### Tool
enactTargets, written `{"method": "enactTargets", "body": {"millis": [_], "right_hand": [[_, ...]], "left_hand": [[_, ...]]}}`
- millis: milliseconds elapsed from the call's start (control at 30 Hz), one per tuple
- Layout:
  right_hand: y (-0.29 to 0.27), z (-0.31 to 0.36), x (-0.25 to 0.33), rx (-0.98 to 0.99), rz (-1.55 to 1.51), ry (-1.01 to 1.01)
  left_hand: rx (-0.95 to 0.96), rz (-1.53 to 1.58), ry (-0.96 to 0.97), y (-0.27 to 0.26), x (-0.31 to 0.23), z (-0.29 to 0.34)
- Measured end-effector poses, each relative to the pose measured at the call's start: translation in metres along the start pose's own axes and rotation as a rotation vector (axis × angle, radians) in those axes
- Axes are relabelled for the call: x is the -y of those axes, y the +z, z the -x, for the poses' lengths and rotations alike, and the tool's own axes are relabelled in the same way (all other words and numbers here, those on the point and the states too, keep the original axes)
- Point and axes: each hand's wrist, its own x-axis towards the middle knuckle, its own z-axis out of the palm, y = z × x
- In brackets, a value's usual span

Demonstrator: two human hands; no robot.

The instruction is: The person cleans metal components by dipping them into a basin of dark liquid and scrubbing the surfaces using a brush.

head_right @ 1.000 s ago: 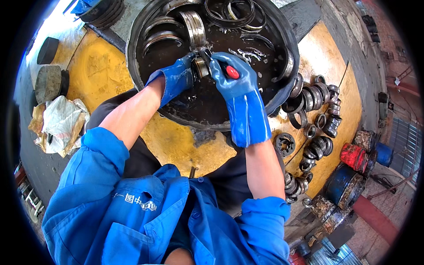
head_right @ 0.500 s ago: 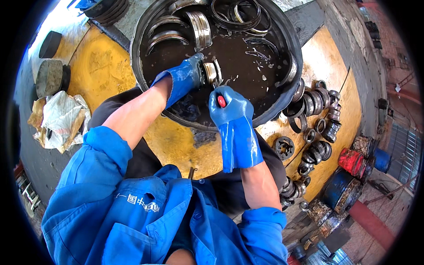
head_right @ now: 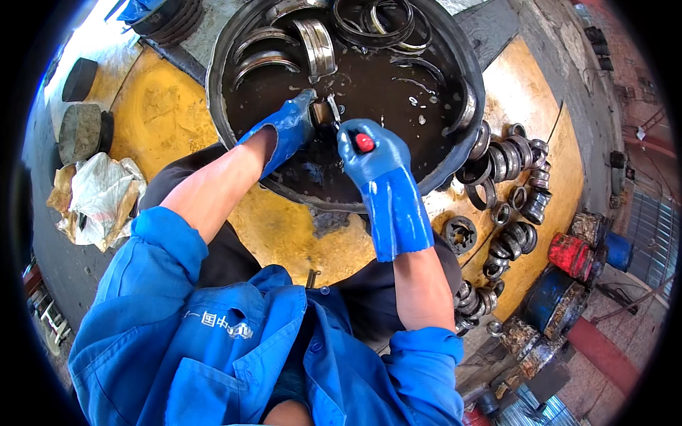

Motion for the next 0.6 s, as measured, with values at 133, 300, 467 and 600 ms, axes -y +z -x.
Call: {"method": "enactTargets", "body": {"millis": [133,300,467,600], "right_hand": [[-0.013,-0.011,0.000,-0.033,-0.307,0.164],[-0.038,-0.029,0.004,-0.164,-0.582,0.303],[-0.065,-0.022,0.006,-0.290,-0.702,0.404],[-0.080,-0.011,0.008,-0.366,-0.755,0.456]], "left_hand": [[0.055,-0.126,0.099,-0.001,-0.001,0.005],[0.089,-0.103,0.120,0.016,-0.016,0.019],[0.206,0.061,0.018,0.038,-0.033,0.029],[0.313,0.193,-0.084,0.052,-0.037,0.041]]}}
